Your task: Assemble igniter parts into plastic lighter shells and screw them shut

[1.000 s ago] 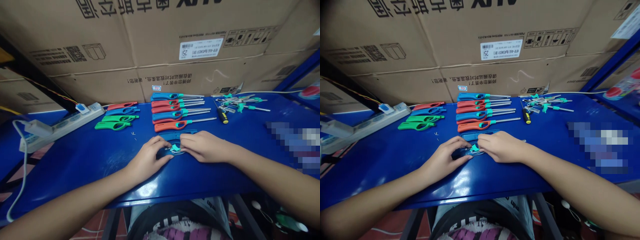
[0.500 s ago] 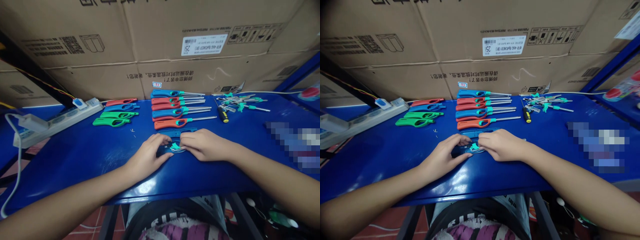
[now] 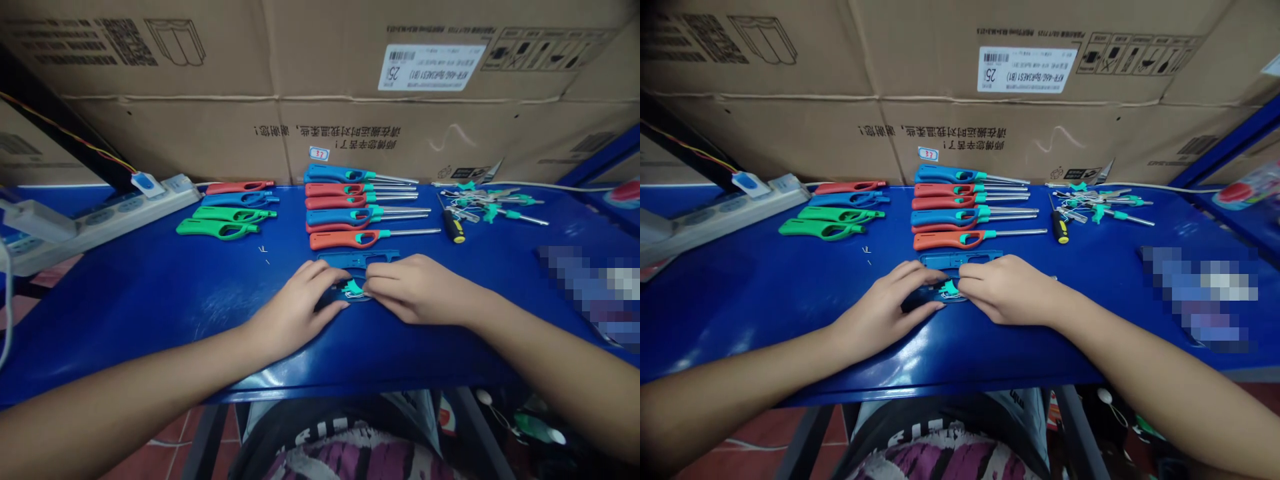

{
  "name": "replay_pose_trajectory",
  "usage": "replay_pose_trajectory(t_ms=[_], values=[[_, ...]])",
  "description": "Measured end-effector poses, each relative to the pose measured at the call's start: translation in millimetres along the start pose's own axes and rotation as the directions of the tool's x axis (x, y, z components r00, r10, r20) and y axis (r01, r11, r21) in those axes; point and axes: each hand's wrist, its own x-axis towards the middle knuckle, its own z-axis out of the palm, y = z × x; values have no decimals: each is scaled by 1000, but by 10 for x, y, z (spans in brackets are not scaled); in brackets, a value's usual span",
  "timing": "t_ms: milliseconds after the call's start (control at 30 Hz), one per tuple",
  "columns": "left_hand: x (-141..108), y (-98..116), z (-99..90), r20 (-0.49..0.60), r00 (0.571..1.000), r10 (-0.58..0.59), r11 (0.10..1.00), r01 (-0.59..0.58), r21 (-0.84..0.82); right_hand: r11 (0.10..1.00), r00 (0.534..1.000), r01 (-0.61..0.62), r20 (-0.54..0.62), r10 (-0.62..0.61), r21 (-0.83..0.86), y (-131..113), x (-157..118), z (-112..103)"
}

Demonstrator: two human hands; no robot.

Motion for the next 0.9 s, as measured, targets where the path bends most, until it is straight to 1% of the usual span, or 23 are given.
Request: replay_pose_trajectory(t_ms=[167, 300, 367, 433, 533, 600, 700, 767, 900], values=[[-9, -12, 16, 8, 999, 33, 998, -34, 44, 991, 996, 86, 30, -84, -107, -62, 9, -31], [-22, -1, 10, 49, 994, 99, 982, -106, 158, 988, 995, 101, 32, -97, -121, -114, 19, -35], [-27, 21, -4, 84, 989, 118, 958, -136, 252, 993, 997, 74, 36, -71, -94, -117, 21, -44], [-33, 49, -20, 117, 986, 116, 932, -149, 332, 999, 999, 21, 39, -19, -49, -104, 20, -62], [-46, 86, -40, 141, 984, 104, 911, -151, 383, 998, 997, -59, 49, 58, 23, -67, 18, -95], [-54, 99, -50, 143, 984, 105, 909, -153, 388, 997, 997, -63, 57, 60, 41, -46, 19, -105], [-48, 95, -71, 167, 980, 108, 924, -161, 348, 999, 997, -13, 73, 10, 33, -36, 24, -95], [-29, 73, -90, 178, 977, 116, 935, -168, 313, 999, 997, 8, 81, -10, 32, -40, 23, -82], [24, 8, -125, 181, 971, 153, 947, -197, 254, 999, 998, 10, 63, -12, 40, -49, 7, -83]])
